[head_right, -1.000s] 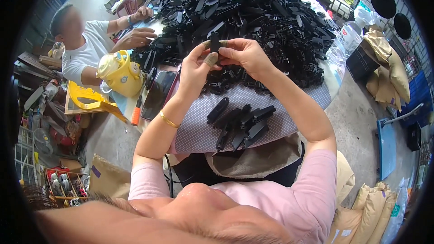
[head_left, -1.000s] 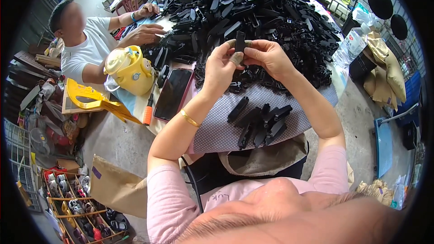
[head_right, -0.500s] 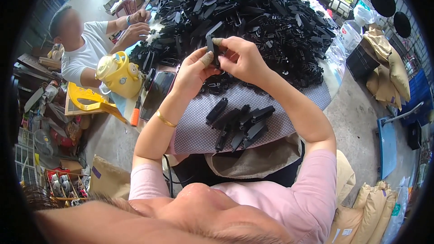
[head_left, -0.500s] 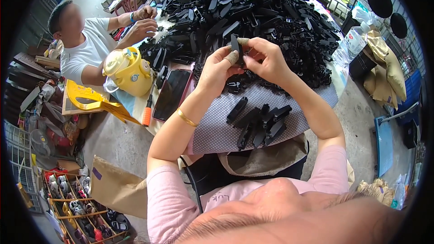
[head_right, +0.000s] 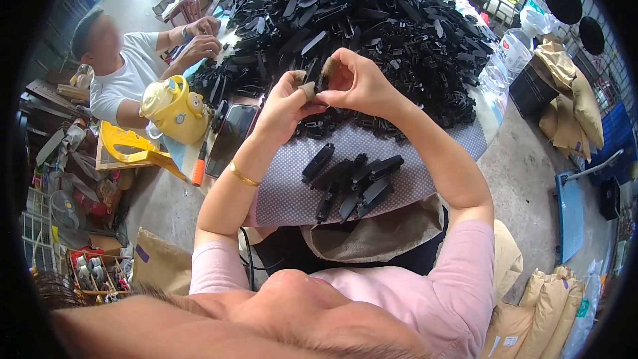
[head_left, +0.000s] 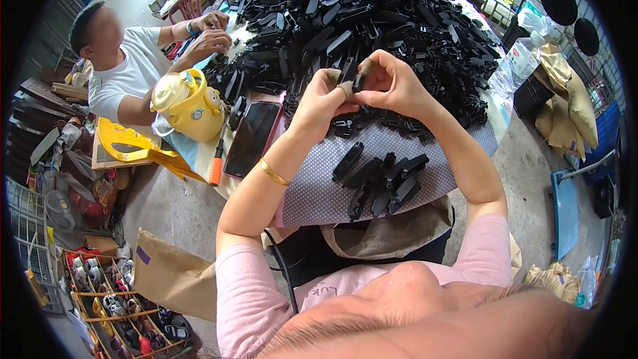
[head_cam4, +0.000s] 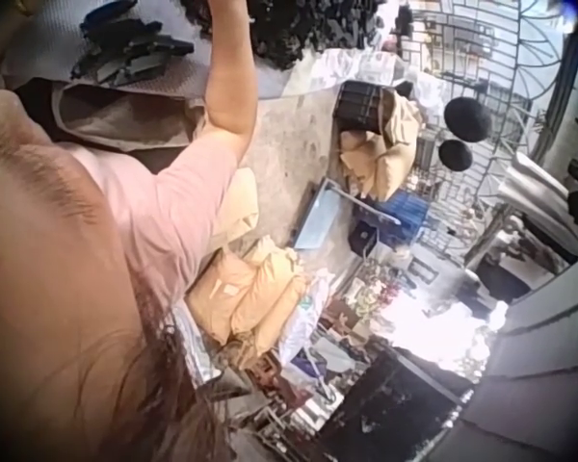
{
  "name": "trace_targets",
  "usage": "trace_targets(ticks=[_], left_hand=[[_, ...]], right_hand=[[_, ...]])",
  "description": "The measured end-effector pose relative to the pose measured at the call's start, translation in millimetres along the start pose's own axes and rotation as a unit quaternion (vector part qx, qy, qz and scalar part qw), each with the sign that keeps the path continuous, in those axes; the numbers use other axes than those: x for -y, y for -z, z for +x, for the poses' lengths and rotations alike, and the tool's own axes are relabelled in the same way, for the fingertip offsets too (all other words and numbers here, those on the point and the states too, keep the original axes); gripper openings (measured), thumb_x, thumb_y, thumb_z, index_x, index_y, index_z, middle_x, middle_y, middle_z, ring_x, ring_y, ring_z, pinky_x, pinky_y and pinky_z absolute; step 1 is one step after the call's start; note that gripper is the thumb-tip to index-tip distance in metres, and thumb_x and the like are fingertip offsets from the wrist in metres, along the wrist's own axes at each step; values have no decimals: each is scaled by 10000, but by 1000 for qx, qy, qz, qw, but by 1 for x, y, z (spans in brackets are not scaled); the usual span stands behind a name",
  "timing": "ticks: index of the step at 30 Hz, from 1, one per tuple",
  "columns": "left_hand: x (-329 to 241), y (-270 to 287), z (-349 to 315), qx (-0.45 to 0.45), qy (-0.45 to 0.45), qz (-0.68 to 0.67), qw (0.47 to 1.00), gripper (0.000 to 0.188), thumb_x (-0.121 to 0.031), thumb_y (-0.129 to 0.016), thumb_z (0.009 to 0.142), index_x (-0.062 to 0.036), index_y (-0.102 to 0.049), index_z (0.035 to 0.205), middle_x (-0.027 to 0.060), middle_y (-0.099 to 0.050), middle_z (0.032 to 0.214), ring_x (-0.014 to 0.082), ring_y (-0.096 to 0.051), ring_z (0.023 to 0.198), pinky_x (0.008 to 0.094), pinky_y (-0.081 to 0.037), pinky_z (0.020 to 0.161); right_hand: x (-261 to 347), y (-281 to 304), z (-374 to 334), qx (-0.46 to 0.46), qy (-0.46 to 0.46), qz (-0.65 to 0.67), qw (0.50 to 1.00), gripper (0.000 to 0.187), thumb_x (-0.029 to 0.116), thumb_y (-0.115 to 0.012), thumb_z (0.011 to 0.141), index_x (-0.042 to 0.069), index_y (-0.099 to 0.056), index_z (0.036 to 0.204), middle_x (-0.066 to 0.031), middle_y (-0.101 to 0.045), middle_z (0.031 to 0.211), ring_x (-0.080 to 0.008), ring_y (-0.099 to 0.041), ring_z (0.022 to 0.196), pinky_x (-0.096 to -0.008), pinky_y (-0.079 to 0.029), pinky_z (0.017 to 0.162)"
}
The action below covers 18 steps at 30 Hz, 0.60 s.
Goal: Inspecting and sorting small black plastic components on a workbench.
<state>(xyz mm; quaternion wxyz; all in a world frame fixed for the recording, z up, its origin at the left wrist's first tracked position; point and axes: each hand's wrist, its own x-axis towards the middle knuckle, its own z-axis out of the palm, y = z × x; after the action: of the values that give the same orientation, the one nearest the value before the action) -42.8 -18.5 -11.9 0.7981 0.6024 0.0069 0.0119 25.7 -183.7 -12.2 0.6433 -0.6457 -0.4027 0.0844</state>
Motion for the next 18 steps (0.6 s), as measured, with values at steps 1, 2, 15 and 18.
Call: trace_targets(ticks=[1, 2, 15, 18], left_hand=[[0, -2, -1, -11, 4, -12, 1000, 256, -22, -521, 820, 10, -423, 1055, 86, -567, 845, 157, -606, 749, 232, -478, 575], [-1, -1, -1, -10, 4, -12, 1000, 256, -22, -521, 820, 10, -423, 1055, 86, -567, 845, 157, -606, 749, 232, -478, 575], [2, 2, 3, 1, 80, -124, 989, 282, -105, -384, 886, -33, -468, 1146, 78, -588, 859, 140, -552, 684, 268, -477, 626], [5, 0, 2, 27, 96, -150, 984, 260, -106, -376, 928, -29, -517, 1132, 79, -598, 896, 174, -608, 794, 337, -529, 757]], right_hand=[[0, 2, 0, 14, 2, -14, 1000, 334, 84, -756, 697, 8, -531, 932, -11, -586, 791, -73, -570, 726, -218, -491, 658], [0, 4, 0, 28, 5, -30, 999, 328, 92, -768, 701, 11, -537, 919, -4, -585, 772, -70, -565, 714, -214, -488, 653], [7, -6, -2, -98, 47, -89, 990, 147, -10, -677, 779, -4, -572, 882, -1, -607, 785, -70, -608, 730, -218, -509, 664], [12, -12, -6, -104, 109, -169, 974, 145, -21, -659, 780, -9, -566, 891, -36, -616, 792, -101, -622, 715, -240, -519, 645]])
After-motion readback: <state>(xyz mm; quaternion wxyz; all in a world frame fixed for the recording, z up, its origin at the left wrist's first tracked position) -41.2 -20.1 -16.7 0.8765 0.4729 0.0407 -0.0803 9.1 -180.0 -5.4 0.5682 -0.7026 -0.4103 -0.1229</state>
